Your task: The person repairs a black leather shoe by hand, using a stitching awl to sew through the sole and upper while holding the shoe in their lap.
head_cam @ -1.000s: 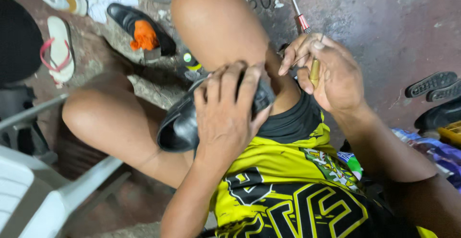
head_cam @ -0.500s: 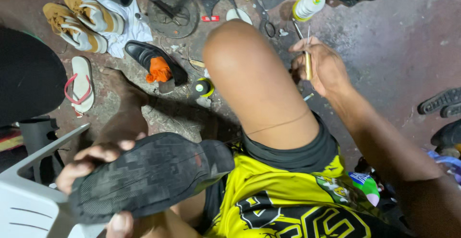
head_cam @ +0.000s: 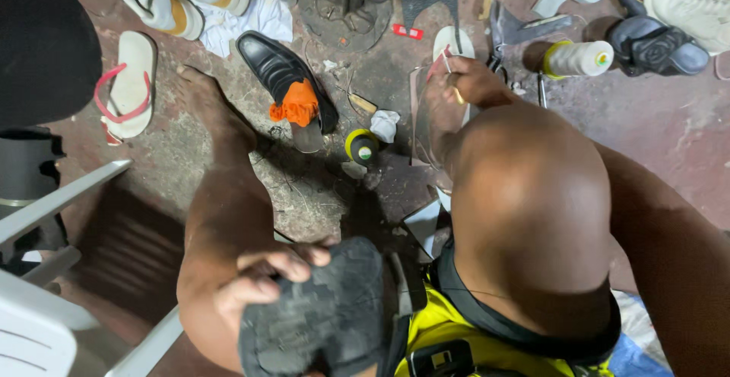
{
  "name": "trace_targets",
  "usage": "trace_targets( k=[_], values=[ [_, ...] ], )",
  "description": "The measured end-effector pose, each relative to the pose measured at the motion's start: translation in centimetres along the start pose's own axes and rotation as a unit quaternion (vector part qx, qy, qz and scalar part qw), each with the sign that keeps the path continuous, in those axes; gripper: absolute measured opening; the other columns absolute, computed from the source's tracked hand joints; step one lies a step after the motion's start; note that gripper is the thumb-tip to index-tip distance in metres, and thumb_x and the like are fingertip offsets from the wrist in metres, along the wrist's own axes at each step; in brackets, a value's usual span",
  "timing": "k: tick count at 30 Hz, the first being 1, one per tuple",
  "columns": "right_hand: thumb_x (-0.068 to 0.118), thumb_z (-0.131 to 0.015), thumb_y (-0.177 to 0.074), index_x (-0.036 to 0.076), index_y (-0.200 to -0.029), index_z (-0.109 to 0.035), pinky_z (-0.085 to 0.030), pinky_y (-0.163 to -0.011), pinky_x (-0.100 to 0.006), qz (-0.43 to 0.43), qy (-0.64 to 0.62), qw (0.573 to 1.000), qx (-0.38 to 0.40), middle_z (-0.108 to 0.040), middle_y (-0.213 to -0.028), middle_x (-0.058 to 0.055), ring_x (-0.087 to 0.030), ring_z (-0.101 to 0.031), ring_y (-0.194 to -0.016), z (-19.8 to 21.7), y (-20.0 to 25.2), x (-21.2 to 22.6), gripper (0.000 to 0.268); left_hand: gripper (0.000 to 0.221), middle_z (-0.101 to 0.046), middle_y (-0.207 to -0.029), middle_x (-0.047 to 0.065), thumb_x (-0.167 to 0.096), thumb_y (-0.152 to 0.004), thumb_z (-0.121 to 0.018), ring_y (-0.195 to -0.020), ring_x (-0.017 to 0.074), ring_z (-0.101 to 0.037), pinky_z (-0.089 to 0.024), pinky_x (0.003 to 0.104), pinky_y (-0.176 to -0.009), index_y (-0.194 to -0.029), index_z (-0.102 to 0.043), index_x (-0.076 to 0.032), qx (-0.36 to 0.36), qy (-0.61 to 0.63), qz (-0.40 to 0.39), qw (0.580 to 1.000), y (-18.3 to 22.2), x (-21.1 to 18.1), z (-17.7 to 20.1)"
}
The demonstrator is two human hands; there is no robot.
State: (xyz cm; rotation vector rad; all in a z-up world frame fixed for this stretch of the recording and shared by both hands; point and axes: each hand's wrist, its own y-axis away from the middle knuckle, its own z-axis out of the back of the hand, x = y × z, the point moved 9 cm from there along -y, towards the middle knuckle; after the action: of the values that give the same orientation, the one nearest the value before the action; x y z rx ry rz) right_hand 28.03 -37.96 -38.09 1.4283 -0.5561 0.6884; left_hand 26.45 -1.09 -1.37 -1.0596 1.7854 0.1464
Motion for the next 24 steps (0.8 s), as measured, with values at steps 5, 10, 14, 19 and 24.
trace_targets(
  k=[5, 10, 14, 19, 24],
  values=[
    [0.010, -0.050, -0.101, 0.008, -0.122, -0.064, -0.053, -0.074, -0.035, 0.032, 0.170, 0.984, 0.033, -0.068, -0.094, -0.009, -0.021, -0.065, -0.079, -2.5, -6.0, -0.3, 0.026, 0.042, -0.039, -0.141, 0.028, -0.019, -0.108, -0.058, -0.133, 0.0474, -0.055, -0.033, 0.072, -0.119, -0.138, -0.038, 0.002, 0.347, 0.012, 0.025, 0.937, 0.0, 1.1, 1.5],
    [0.030, -0.069, -0.097, 0.010, -0.114, -0.069, -0.056, -0.080, -0.041, 0.193, 0.312, 0.928, 0.062, -0.074, -0.100, -0.013, -0.027, -0.073, -0.089, -8.2, -8.4, 0.8, 0.027, 0.028, -0.054, -0.133, 0.026, -0.020, -0.114, -0.048, -0.134, 0.0514, -0.059, -0.033, 0.077, -0.122, -0.136, -0.049, -0.004, 0.091, 0.007, -0.002, 0.996, 6.5, 3.8, 0.8],
    [0.047, -0.068, -0.093, 0.011, -0.120, -0.066, -0.055, -0.078, -0.052, 0.137, 0.490, 0.851, 0.130, -0.073, -0.096, -0.016, -0.039, -0.071, -0.089, -13.9, -9.6, -1.0, 0.045, 0.032, -0.065, -0.122, 0.024, -0.024, -0.108, -0.049, -0.127, 0.0479, -0.063, -0.033, 0.076, -0.117, -0.133, -0.054, -0.004, -0.145, 0.019, 0.068, 0.987, 11.1, 6.2, 2.0],
    [0.041, -0.077, -0.074, 0.004, -0.114, -0.065, -0.054, -0.066, -0.056, 0.293, 0.506, 0.804, 0.110, -0.071, -0.100, -0.020, -0.038, -0.071, -0.076, -17.6, -9.6, -1.2, 0.056, 0.040, -0.063, -0.125, 0.022, -0.022, -0.101, -0.056, -0.129, 0.0438, -0.060, -0.031, 0.070, -0.119, -0.137, -0.050, -0.005, -0.306, 0.057, 0.087, 0.946, 5.5, 7.6, 2.8],
    [0.039, -0.074, -0.081, 0.010, -0.099, -0.070, -0.052, -0.072, -0.052, 0.199, 0.529, 0.803, 0.190, -0.072, -0.090, -0.017, -0.036, -0.070, -0.083, -15.3, -9.7, -4.4, 0.034, 0.051, -0.060, -0.128, 0.019, -0.020, -0.094, -0.063, -0.131, 0.0398, -0.057, -0.028, 0.064, -0.122, -0.141, -0.047, -0.005, -0.399, 0.082, 0.087, 0.909, -0.5, 4.8, 0.4]
  ],
)
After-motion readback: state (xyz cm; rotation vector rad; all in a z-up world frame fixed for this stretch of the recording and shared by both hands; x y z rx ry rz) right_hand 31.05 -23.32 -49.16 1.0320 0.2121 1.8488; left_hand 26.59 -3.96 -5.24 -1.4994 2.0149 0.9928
